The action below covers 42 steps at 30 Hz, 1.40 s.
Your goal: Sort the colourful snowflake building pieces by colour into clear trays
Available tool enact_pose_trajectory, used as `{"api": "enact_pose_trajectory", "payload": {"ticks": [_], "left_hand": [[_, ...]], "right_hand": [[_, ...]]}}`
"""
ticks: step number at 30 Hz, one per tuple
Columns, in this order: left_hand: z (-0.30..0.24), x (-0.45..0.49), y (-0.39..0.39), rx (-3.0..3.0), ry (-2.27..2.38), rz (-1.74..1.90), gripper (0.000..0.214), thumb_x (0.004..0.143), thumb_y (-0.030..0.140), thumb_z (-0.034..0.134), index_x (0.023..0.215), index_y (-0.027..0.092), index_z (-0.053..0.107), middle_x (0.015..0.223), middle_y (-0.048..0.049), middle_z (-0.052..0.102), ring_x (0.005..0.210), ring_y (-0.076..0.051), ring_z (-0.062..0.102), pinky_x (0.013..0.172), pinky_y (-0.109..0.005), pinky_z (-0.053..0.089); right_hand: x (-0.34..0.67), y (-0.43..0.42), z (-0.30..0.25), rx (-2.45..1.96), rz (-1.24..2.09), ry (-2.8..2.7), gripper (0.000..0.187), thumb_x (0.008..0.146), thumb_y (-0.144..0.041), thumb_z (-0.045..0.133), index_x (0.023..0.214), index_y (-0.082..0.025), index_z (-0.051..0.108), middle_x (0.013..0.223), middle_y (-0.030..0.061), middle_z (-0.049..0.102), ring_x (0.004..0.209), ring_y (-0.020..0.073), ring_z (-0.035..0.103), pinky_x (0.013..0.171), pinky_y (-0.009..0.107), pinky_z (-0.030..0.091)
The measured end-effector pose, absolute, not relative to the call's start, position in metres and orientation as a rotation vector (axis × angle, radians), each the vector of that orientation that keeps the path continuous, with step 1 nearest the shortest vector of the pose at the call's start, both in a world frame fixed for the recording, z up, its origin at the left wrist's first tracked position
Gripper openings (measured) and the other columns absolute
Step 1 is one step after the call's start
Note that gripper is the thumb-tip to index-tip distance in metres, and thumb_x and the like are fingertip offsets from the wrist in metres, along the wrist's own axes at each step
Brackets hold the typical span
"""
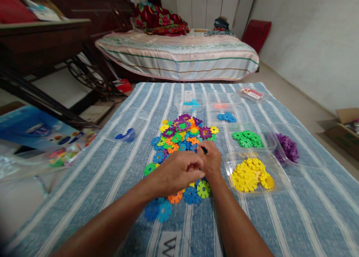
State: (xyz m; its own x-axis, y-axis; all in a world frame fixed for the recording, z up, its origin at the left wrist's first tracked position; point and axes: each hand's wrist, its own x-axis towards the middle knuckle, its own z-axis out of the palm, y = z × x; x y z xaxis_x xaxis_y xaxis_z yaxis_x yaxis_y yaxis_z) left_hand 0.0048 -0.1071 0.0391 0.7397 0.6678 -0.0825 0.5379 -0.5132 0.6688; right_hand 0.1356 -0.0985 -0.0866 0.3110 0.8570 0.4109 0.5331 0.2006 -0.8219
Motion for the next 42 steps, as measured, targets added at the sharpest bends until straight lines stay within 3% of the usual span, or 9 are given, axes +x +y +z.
{"api": "enact_pose_trajectory", "payload": {"ticks": [5, 12, 18, 22, 28, 32, 35, 38, 42], "left_hand": [[0.013, -0.035, -0.134, 2.597, 1.042, -0.266, 0.014, 0.081, 0.016, 0.049, 0.089, 0.015, 0.061, 0.098, -0.0105, 0.064, 0.090, -0.024, 0.059, 0.077, -0.038, 0.047], [-0.008, -0.052, -0.155, 2.665, 0.983, -0.245, 0.024, 0.086, 0.012, 0.042, 0.105, 0.016, 0.056, 0.112, -0.0113, 0.058, 0.103, -0.027, 0.054, 0.086, -0.042, 0.044], [0.009, -0.046, -0.141, 2.533, 0.985, -0.300, 0.017, 0.082, 0.014, 0.049, 0.096, 0.018, 0.058, 0.102, -0.0084, 0.064, 0.093, -0.023, 0.058, 0.078, -0.034, 0.045], [0.019, -0.043, -0.108, 2.270, 0.901, -0.318, 0.005, 0.072, 0.013, 0.056, 0.068, 0.017, 0.057, 0.069, 0.0011, 0.063, 0.063, -0.013, 0.055, 0.055, -0.022, 0.038], [0.020, -0.016, -0.029, 1.858, 0.863, 0.118, 0.006, 0.068, 0.013, 0.062, 0.063, 0.013, 0.059, 0.048, 0.0056, 0.053, 0.046, -0.006, 0.048, 0.046, -0.018, 0.034], [0.040, 0.043, 0.028, 1.695, 1.012, 0.514, 0.012, 0.072, 0.013, 0.064, 0.063, 0.012, 0.055, 0.046, 0.0044, 0.051, 0.043, -0.005, 0.046, 0.047, -0.017, 0.037], [0.059, 0.089, 0.061, 1.534, 1.053, 0.719, 0.006, 0.076, 0.012, 0.062, 0.077, 0.010, 0.056, 0.061, 0.0000, 0.060, 0.053, -0.006, 0.057, 0.057, -0.019, 0.046], [0.068, 0.111, 0.074, 1.554, 1.209, 0.748, 0.009, 0.078, 0.013, 0.059, 0.085, 0.008, 0.057, 0.074, -0.0060, 0.064, 0.059, -0.009, 0.060, 0.060, -0.022, 0.047], [0.058, 0.094, 0.056, 1.831, 1.171, 0.563, 0.007, 0.076, 0.012, 0.057, 0.075, 0.006, 0.061, 0.064, -0.0045, 0.061, 0.055, -0.010, 0.058, 0.055, -0.021, 0.043]], "right_hand": [[0.133, -0.096, -0.083, -1.489, 0.383, -1.326, 0.012, 0.077, -0.026, 0.054, 0.074, -0.021, 0.065, 0.080, 0.0023, 0.063, 0.078, 0.0172, 0.059, 0.074, 0.031, 0.046], [0.131, -0.097, -0.081, -1.483, 0.387, -1.324, 0.012, 0.077, -0.026, 0.054, 0.073, -0.022, 0.064, 0.079, 0.0022, 0.064, 0.078, 0.0175, 0.059, 0.075, 0.031, 0.046], [0.132, -0.097, -0.081, -1.492, 0.396, -1.322, 0.012, 0.078, -0.026, 0.055, 0.074, -0.020, 0.064, 0.080, 0.0028, 0.063, 0.079, 0.0175, 0.059, 0.075, 0.031, 0.045], [0.131, -0.097, -0.081, -1.485, 0.392, -1.318, 0.011, 0.078, -0.026, 0.054, 0.074, -0.021, 0.064, 0.079, 0.0020, 0.063, 0.077, 0.0172, 0.058, 0.073, 0.030, 0.045], [0.128, -0.096, -0.080, -1.477, 0.417, -1.301, 0.011, 0.077, -0.023, 0.053, 0.073, -0.022, 0.063, 0.078, 0.0009, 0.062, 0.075, 0.0167, 0.058, 0.070, 0.029, 0.045], [0.127, -0.096, -0.081, -1.457, 0.429, -1.299, 0.011, 0.078, -0.022, 0.053, 0.073, -0.022, 0.063, 0.077, 0.0008, 0.062, 0.076, 0.0165, 0.058, 0.071, 0.029, 0.045], [0.127, -0.096, -0.081, -1.434, 0.436, -1.293, 0.011, 0.079, -0.022, 0.053, 0.074, -0.023, 0.063, 0.079, 0.0011, 0.062, 0.078, 0.0168, 0.058, 0.073, 0.030, 0.046], [0.127, -0.096, -0.081, -1.440, 0.449, -1.287, 0.011, 0.079, -0.022, 0.053, 0.077, -0.023, 0.064, 0.081, 0.0014, 0.062, 0.079, 0.0166, 0.059, 0.074, 0.030, 0.046], [0.127, -0.096, -0.081, -1.443, 0.456, -1.284, 0.011, 0.079, -0.023, 0.053, 0.076, -0.022, 0.063, 0.080, 0.0017, 0.062, 0.079, 0.0168, 0.059, 0.074, 0.030, 0.046]]}}
